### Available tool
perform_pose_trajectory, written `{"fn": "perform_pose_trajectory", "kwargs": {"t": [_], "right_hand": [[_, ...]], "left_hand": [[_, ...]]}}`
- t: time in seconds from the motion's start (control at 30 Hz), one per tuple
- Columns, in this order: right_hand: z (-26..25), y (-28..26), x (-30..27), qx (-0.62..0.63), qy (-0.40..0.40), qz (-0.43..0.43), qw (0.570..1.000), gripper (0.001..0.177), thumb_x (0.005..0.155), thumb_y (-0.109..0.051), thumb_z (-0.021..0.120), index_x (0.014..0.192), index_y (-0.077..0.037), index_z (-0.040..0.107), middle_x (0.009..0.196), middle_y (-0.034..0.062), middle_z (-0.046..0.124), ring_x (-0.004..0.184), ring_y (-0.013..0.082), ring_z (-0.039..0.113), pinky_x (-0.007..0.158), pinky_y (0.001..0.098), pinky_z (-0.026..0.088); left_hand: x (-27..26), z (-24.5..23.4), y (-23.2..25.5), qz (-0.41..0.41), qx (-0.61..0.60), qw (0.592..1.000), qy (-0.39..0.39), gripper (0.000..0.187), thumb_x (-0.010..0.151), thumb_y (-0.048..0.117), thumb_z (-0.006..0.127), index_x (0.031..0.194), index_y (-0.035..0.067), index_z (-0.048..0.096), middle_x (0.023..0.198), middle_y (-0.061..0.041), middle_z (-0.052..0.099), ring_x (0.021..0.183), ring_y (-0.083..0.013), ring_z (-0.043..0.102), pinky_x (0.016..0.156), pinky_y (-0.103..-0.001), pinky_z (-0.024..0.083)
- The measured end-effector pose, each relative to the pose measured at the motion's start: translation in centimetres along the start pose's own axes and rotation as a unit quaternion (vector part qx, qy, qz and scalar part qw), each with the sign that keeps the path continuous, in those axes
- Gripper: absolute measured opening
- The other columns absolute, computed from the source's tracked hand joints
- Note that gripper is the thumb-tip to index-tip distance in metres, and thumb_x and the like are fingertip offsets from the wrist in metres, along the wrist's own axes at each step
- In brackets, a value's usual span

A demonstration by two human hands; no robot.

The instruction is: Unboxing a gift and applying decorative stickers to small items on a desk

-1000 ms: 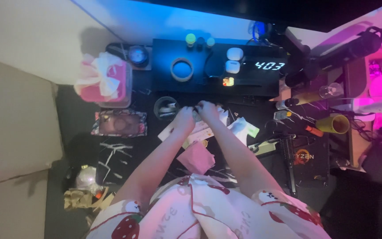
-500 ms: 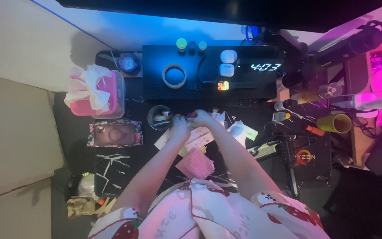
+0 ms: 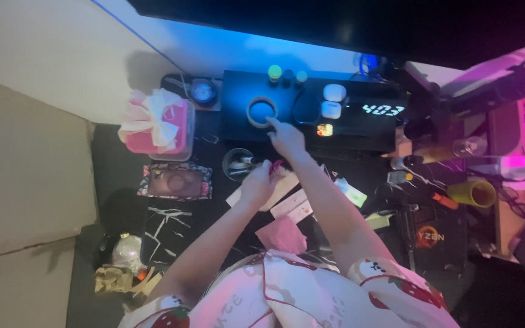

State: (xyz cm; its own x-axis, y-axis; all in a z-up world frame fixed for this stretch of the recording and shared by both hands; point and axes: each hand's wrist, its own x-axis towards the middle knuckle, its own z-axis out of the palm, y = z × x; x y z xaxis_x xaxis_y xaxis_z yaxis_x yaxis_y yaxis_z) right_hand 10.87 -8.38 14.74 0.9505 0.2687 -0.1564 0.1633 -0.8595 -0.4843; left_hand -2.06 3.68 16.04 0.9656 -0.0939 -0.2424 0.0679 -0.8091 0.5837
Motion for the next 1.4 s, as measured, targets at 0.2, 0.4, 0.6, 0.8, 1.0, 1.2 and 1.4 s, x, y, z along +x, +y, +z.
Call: {"fn": "perform_pose_trajectory", "kwargs": {"t": [0.2,0.4,0.6,0.8,1.0,1.2,1.4], "right_hand": [[0.9,1.7,2.1,-0.034,0.028,0.036,0.998,0.017,0.085,-0.03,0.064,0.102,-0.03,0.063,0.095,0.0008,0.065,0.095,0.0216,0.066,0.078,0.0372,0.054],[0.1,-0.8,-0.1,-0.057,0.108,-0.035,0.992,0.007,0.082,-0.02,0.063,0.088,-0.018,0.059,0.084,0.0096,0.058,0.08,0.0328,0.065,0.068,0.0434,0.056],[0.1,-1.4,-1.1,-0.063,0.084,0.011,0.994,0.011,0.084,-0.02,0.064,0.091,-0.016,0.057,0.09,0.0106,0.06,0.086,0.0324,0.065,0.071,0.0427,0.057],[-2.6,-2.3,-1.5,-0.058,0.045,0.036,0.997,0.021,0.083,-0.024,0.072,0.096,-0.018,0.056,0.097,0.0052,0.057,0.088,0.0232,0.065,0.078,0.0331,0.056],[-6.6,-5.7,-2.5,-0.024,0.017,0.028,0.999,0.026,0.084,-0.02,0.071,0.1,-0.003,0.061,0.103,0.0208,0.059,0.094,0.038,0.063,0.082,0.0463,0.054],[-6.8,-5.0,-4.3,-0.14,-0.014,0.085,0.986,0.02,0.079,-0.035,0.072,0.089,-0.019,0.067,0.093,0.0045,0.063,0.083,0.025,0.067,0.072,0.0343,0.055],[-5.8,-3.8,-8.2,-0.064,-0.157,0.151,0.974,0.032,0.068,-0.049,0.079,0.079,-0.022,0.067,0.079,0.0048,0.065,0.08,0.0273,0.067,0.07,0.0382,0.053]], "left_hand": [[3.4,-7.9,-1.0,-0.027,-0.01,0.976,0.216,0.035,0.092,0.054,0.049,0.095,0.02,0.057,0.07,-0.012,0.065,0.072,-0.0351,0.068,0.059,-0.046,0.053],[12.7,-11.9,-7.8,-0.035,-0.132,0.913,0.386,0.026,0.088,0.034,0.066,0.096,0.009,0.064,0.082,-0.019,0.068,0.082,-0.0385,0.067,0.07,-0.045,0.054],[21.9,-9.4,-11.0,-0.116,-0.188,0.938,0.267,0.054,0.085,0.059,0.062,0.102,0.008,0.067,0.099,-0.018,0.068,0.102,-0.0372,0.062,0.09,-0.048,0.048],[23.6,-6.0,-11.7,-0.173,-0.216,0.945,0.173,0.065,0.089,0.061,0.058,0.125,0.007,0.058,0.118,-0.015,0.062,0.116,-0.0312,0.057,0.097,-0.041,0.047],[22.1,-5.8,-11.1,-0.197,-0.207,0.93,0.229,0.069,0.073,0.056,0.073,0.126,0.013,0.057,0.119,-0.015,0.063,0.118,-0.034,0.057,0.099,-0.043,0.046],[17.5,-6.7,-8.3,-0.005,0.003,0.947,0.322,0.079,0.061,0.04,0.084,0.126,0.007,0.056,0.114,-0.022,0.057,0.105,-0.0428,0.057,0.095,-0.053,0.043],[9.1,-3.1,-1.6,0.187,0.146,0.926,0.295,0.059,0.072,0.031,0.078,0.124,0.008,0.06,0.121,-0.022,0.058,0.117,-0.0429,0.05,0.099,-0.061,0.033]]}}
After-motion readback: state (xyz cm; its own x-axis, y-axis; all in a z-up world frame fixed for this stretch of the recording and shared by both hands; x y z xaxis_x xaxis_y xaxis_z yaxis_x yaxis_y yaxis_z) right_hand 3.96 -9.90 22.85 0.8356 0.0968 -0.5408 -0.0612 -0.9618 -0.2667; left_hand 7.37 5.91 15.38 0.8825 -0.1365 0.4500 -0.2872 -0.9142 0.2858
